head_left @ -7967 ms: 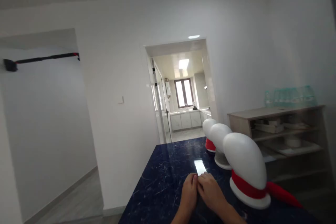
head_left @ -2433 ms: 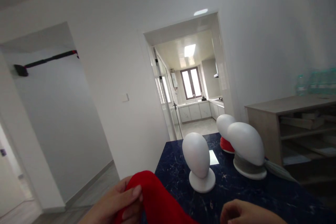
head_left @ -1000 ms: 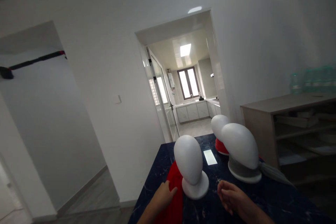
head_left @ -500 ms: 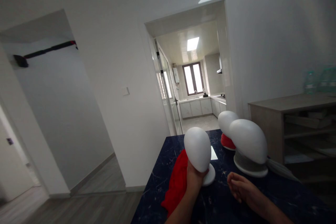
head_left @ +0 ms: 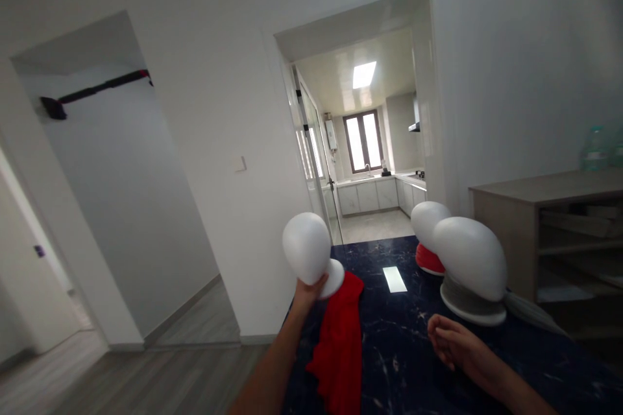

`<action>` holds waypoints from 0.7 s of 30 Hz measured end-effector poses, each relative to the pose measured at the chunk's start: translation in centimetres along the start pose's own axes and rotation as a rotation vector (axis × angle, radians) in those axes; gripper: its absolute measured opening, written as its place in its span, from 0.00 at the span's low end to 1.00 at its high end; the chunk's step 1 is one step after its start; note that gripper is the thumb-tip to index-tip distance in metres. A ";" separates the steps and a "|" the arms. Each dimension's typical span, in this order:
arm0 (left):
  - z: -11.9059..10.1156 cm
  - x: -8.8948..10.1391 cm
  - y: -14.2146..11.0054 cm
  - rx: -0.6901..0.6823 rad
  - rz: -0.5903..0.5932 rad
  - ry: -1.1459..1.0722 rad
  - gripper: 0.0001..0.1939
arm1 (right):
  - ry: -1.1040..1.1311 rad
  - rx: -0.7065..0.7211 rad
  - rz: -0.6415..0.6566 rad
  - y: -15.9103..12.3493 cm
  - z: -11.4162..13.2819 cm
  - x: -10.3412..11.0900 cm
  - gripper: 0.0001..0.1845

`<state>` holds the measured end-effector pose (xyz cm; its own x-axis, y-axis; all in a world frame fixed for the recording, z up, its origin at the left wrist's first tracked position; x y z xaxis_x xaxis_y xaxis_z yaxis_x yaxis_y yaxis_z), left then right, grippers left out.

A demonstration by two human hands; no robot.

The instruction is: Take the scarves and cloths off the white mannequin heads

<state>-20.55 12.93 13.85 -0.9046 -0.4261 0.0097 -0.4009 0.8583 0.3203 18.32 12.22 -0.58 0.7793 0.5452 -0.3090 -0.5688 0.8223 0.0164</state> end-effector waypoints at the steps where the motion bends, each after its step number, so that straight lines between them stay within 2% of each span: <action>1: -0.3 1.8 0.3 -0.005 -0.022 0.019 0.38 | -0.005 0.003 0.004 0.0 0.0 0.0 0.14; 3: -0.4 4.6 0.5 -0.006 -0.049 0.056 0.37 | -0.015 0.007 0.015 0.2 0.0 -0.1 0.13; 6: 0.5 6.7 0.2 0.015 -0.057 0.111 0.38 | -0.028 0.006 0.029 0.3 -0.1 -0.1 0.12; 11: 3.1 6.8 0.9 0.035 -0.035 0.185 0.43 | -0.024 0.001 0.030 0.3 -0.2 0.1 0.11; 15: 4.9 6.9 1.9 0.030 -0.041 0.259 0.42 | -0.016 0.002 0.028 0.1 -0.1 0.1 0.11; 18: 6.0 7.8 1.8 0.037 -0.090 0.342 0.37 | -0.016 0.001 0.018 0.1 -0.2 0.3 0.12; 21: 7.6 9.2 0.2 0.066 -0.166 0.427 0.28 | -0.016 0.012 0.023 0.2 -0.1 0.3 0.11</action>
<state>-30.10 11.36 6.79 -0.6922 -0.6272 0.3571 -0.5564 0.7789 0.2895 18.40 12.55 -0.72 0.7703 0.5664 -0.2930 -0.5833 0.8115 0.0350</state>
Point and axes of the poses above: each hand's wrist, its own y-axis towards the middle knuckle, its own x-axis out of the back of the hand, z = x × y, the point moved 7 cm from there along y, towards the middle knuckle, and after that the axes turned 6 degrees about -y, right-handed, at the moved point
